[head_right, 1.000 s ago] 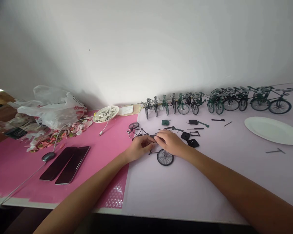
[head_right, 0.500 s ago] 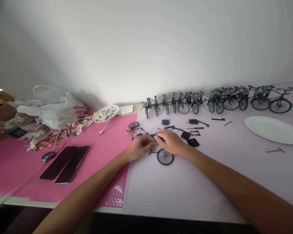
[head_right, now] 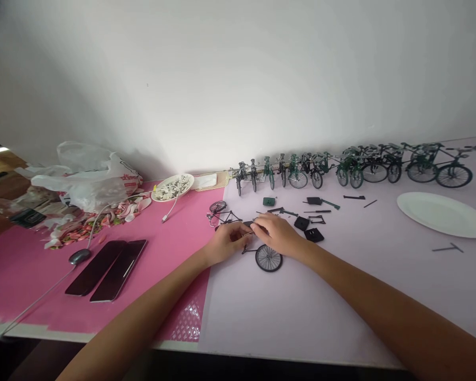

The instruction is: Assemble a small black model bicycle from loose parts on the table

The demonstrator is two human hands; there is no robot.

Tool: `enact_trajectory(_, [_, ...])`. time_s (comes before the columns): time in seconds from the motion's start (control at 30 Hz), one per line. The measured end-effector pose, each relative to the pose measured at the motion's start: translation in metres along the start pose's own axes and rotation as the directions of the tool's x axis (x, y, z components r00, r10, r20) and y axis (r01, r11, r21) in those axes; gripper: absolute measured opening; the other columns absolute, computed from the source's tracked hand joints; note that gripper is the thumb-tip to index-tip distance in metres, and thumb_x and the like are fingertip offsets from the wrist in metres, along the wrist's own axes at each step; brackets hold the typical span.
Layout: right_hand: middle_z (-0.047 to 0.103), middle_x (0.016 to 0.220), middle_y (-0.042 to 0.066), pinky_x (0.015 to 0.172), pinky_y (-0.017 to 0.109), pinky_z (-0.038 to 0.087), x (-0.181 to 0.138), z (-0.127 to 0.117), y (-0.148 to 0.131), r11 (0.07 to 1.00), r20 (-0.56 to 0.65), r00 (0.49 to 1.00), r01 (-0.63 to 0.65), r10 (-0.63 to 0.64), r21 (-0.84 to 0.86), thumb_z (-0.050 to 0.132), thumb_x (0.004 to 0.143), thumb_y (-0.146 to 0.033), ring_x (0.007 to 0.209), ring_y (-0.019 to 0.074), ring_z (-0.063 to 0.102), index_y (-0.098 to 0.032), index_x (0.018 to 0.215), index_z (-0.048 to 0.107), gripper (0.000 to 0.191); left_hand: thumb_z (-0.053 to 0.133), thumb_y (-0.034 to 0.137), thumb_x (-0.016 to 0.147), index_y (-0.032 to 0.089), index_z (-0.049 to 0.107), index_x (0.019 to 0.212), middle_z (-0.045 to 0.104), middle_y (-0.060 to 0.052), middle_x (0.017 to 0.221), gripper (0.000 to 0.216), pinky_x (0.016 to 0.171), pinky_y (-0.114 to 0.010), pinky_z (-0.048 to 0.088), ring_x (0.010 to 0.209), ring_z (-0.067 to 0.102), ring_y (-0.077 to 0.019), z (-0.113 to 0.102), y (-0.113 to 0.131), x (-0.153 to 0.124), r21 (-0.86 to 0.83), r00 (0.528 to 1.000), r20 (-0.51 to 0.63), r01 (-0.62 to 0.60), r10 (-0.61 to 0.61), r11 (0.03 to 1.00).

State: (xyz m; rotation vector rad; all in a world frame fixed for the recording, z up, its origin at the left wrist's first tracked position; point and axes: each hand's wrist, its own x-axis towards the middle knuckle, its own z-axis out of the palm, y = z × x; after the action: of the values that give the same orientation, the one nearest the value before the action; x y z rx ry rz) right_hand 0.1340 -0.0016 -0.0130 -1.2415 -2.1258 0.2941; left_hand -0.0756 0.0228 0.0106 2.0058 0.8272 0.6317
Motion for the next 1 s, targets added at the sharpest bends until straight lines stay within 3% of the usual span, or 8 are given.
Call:
enact_trajectory(0.5, [0.056,0.075,0.004,0.065,0.031,0.042,0.0,0.003,0.002,1.0,-0.018,1.0,0.01,-0.01,0.005,0.042,0.104,-0.032,0.074,0.0192,0.054,-0.022,0.072,0.051,0.034,0.076,0.04,0.083,0.009,0.069,0.099,0.071,-0.005,0.076,0.036,0.057,-0.022,0.047,0.056,0.058,-0.0082,-0.001,-0.012,0.004,-0.293,0.994,0.064,0.108,-0.093,0.95])
enact_trajectory(0.77, [0.05,0.073,0.001,0.063,0.03,0.039,-0.001,0.004,0.001,1.0,-0.011,1.0,-0.003,0.003,0.01,0.043,0.103,-0.028,0.07,0.017,0.05,-0.022,0.07,0.043,0.034,0.08,0.056,0.076,0.007,0.073,0.099,0.07,-0.006,0.077,0.054,0.055,-0.023,0.046,0.055,0.054,-0.0074,-0.004,-0.012,0.005,-0.336,0.993,0.074,0.117,-0.097,0.934])
enact_trajectory(1.0, [0.051,0.073,0.001,0.062,0.03,0.038,-0.001,0.007,0.004,1.0,-0.029,1.0,0.008,-0.007,0.018,0.043,0.103,-0.029,0.069,0.0171,0.05,-0.022,0.071,0.045,0.033,0.08,0.058,0.075,0.008,0.077,0.102,0.07,-0.006,0.076,0.057,0.053,-0.022,0.044,0.054,0.05,-0.0067,-0.006,-0.013,0.006,-0.338,0.993,0.066,0.113,-0.096,0.934])
